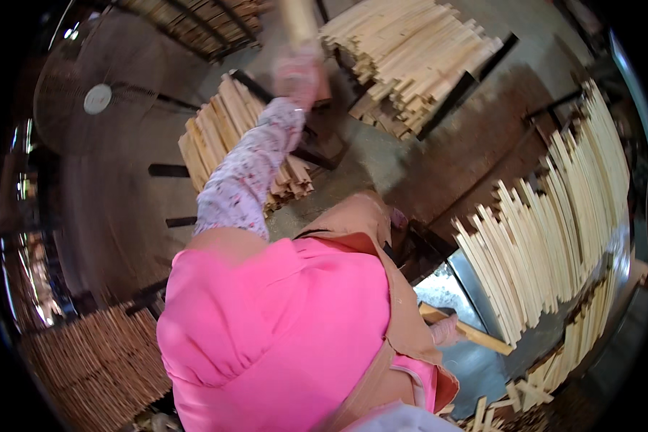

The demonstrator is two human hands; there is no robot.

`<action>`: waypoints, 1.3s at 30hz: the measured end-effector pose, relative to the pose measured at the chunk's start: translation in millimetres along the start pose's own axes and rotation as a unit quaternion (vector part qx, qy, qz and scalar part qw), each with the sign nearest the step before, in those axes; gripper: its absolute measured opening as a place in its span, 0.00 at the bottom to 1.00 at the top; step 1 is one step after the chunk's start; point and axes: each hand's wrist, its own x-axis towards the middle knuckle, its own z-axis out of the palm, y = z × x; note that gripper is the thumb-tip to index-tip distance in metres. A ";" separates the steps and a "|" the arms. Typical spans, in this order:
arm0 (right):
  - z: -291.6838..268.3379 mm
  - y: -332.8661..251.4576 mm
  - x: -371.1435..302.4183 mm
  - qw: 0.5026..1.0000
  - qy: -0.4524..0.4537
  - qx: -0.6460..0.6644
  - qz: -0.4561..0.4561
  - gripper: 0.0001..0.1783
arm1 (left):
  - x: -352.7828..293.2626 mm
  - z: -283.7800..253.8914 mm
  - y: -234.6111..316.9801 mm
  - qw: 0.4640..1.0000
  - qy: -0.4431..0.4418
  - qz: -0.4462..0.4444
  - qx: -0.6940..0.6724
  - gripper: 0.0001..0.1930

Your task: The person sorts and stacks thin wooden slats on a metal table. They pick up individual pieces from a disorganized pile, align them, and place them into a neat stack. The person occasionally adjusts the stack to ensure it remains orderly.

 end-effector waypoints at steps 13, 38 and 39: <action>-5.4 13.3 3.7 0.965 -0.161 0.205 -0.023 0.26 | -225.8 -22.3 -231.5 0.836 -0.476 -0.223 0.157 0.20; -163.9 310.6 -163.8 0.917 0.063 -0.179 0.350 0.43 | -351.3 -13.0 397.9 0.274 -0.909 0.234 -0.209 0.37; -180.0 282.2 -143.7 0.932 0.030 -0.117 0.341 0.42 | -351.9 -6.7 402.4 0.276 -0.908 0.230 -0.216 0.38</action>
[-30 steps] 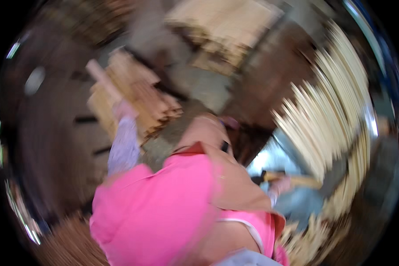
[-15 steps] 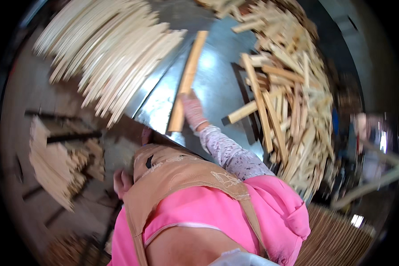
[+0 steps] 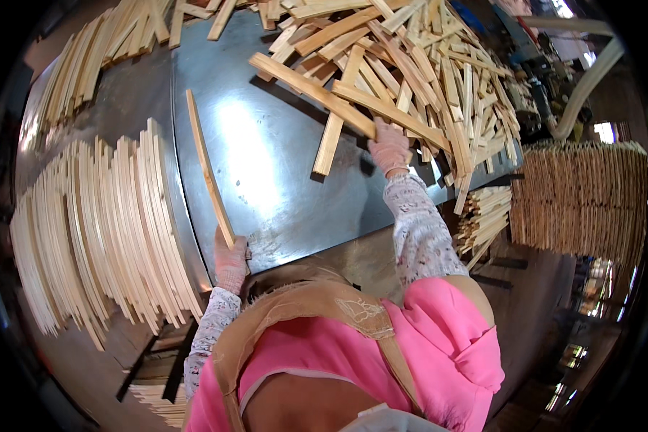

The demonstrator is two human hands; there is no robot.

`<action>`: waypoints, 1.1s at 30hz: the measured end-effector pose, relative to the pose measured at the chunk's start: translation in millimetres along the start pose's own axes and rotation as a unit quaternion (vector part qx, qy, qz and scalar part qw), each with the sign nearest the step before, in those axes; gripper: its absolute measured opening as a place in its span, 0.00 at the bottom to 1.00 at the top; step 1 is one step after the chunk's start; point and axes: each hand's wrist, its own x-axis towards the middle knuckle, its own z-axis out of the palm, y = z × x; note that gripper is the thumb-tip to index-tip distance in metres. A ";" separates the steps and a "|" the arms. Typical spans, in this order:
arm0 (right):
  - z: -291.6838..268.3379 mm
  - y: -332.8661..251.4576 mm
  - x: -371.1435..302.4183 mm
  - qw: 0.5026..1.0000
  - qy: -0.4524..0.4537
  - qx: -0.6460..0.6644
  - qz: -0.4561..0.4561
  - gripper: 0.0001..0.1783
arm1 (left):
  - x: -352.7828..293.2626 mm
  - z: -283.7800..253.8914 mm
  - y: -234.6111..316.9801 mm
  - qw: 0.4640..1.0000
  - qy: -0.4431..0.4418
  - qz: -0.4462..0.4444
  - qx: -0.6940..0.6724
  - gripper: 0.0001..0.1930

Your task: The person sorts and stacks thin wooden slats on a metal table. They pick up individual pieces from a disorganized pile, align them, and place them into a neat stack. The person occasionally adjusts the stack to ensure it remains orderly.

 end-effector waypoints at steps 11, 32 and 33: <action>94.7 -358.7 -205.9 0.825 -0.274 0.276 -0.410 0.23 | 28.5 -6.1 125.2 0.986 0.026 0.161 0.029 0.27; -8.3 205.3 48.4 0.995 -0.014 0.005 -0.100 0.38 | 76.9 238.3 98.8 0.805 0.032 0.147 0.574 0.46; -9.2 209.0 47.3 0.994 -0.018 0.002 -0.108 0.37 | 55.6 227.4 108.3 0.808 0.043 0.140 0.570 0.41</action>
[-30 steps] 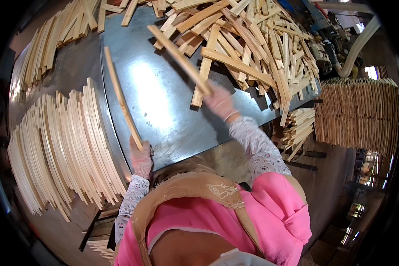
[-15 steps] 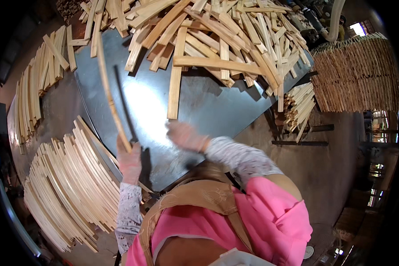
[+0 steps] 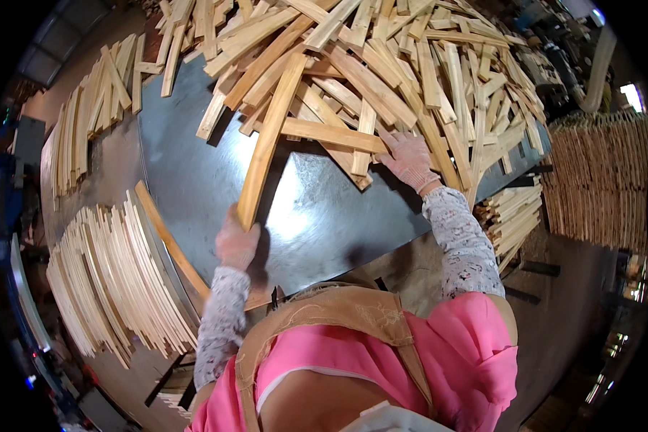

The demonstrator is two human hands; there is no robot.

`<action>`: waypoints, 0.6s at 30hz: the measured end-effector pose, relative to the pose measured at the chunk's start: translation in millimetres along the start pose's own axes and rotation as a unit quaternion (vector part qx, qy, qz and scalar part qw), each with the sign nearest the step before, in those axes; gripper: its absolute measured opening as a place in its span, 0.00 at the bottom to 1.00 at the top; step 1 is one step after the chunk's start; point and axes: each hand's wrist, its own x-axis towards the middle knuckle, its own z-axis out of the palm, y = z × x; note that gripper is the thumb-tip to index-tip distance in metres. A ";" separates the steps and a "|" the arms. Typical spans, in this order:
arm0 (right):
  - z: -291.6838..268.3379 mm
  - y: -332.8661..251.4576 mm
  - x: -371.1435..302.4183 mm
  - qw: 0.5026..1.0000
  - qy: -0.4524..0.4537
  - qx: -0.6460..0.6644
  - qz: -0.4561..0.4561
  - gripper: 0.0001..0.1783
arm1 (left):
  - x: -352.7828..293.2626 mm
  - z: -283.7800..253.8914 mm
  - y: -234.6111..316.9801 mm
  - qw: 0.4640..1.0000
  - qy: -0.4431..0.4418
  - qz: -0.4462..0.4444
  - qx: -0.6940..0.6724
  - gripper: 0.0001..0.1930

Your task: The person sorts and stacks thin wooden slats on a metal table. They pick up individual pieces from a disorganized pile, align them, and place them into a neat stack. The person occasionally adjusts the stack to ensure it remains orderly.

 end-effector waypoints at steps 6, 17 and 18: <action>-9.1 0.8 5.9 0.993 -0.030 0.110 0.033 0.37 | -135.5 -74.2 -122.9 0.992 -0.118 -0.032 -0.040 0.34; 96.4 -264.5 9.8 0.924 0.089 0.362 -0.082 0.10 | -109.2 5.5 -38.7 0.814 -0.186 -0.056 -0.547 0.28; 95.2 -307.5 -9.0 0.921 0.047 0.379 -0.078 0.11 | -102.0 28.6 -38.8 0.789 -0.162 -0.037 -0.592 0.30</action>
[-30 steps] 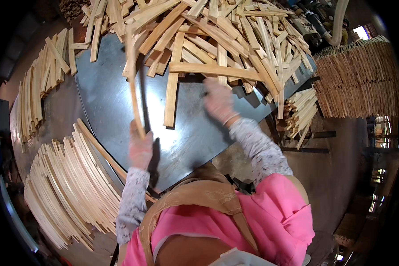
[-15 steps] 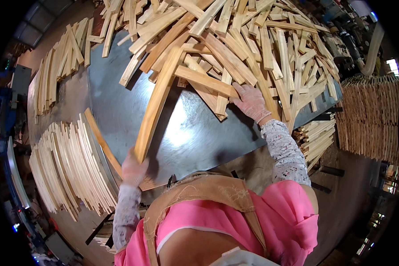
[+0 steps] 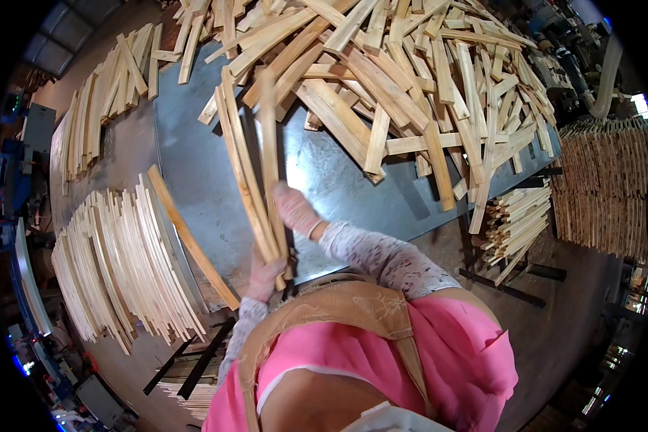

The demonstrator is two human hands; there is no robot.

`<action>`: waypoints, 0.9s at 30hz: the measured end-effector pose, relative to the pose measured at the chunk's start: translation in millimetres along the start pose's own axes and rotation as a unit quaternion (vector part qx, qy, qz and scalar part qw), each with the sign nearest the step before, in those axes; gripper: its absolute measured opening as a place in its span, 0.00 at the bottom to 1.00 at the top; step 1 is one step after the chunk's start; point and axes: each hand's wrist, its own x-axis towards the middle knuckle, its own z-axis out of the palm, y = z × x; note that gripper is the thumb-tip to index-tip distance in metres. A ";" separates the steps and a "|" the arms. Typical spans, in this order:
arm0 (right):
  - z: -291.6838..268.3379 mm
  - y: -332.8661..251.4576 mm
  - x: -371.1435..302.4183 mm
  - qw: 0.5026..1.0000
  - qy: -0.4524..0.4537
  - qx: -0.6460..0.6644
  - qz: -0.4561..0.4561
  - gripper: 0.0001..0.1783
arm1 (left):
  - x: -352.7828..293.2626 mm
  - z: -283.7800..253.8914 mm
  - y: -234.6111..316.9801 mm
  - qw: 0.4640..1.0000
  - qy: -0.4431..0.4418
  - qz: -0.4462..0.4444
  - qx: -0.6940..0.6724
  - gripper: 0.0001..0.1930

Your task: The person sorts and stacks thin wooden slats on a metal table. They pick up individual pieces from a disorganized pile, align them, and place them into a neat stack. The person occasionally adjusts the stack to ensure it remains orderly.

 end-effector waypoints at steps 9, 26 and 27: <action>9.8 -4.9 207.2 0.674 -0.008 0.663 0.325 0.14 | -11.1 -72.2 -49.4 0.982 0.068 -0.063 -0.166 0.31; -1.5 -55.9 -23.4 0.837 -0.516 -0.039 -0.179 0.13 | 6.7 -121.1 -51.6 0.935 -0.001 -0.151 -0.320 0.42; -2.6 -39.3 7.6 0.875 -0.394 -0.106 -0.261 0.12 | 6.7 -117.7 -49.8 0.925 -0.011 -0.131 -0.357 0.44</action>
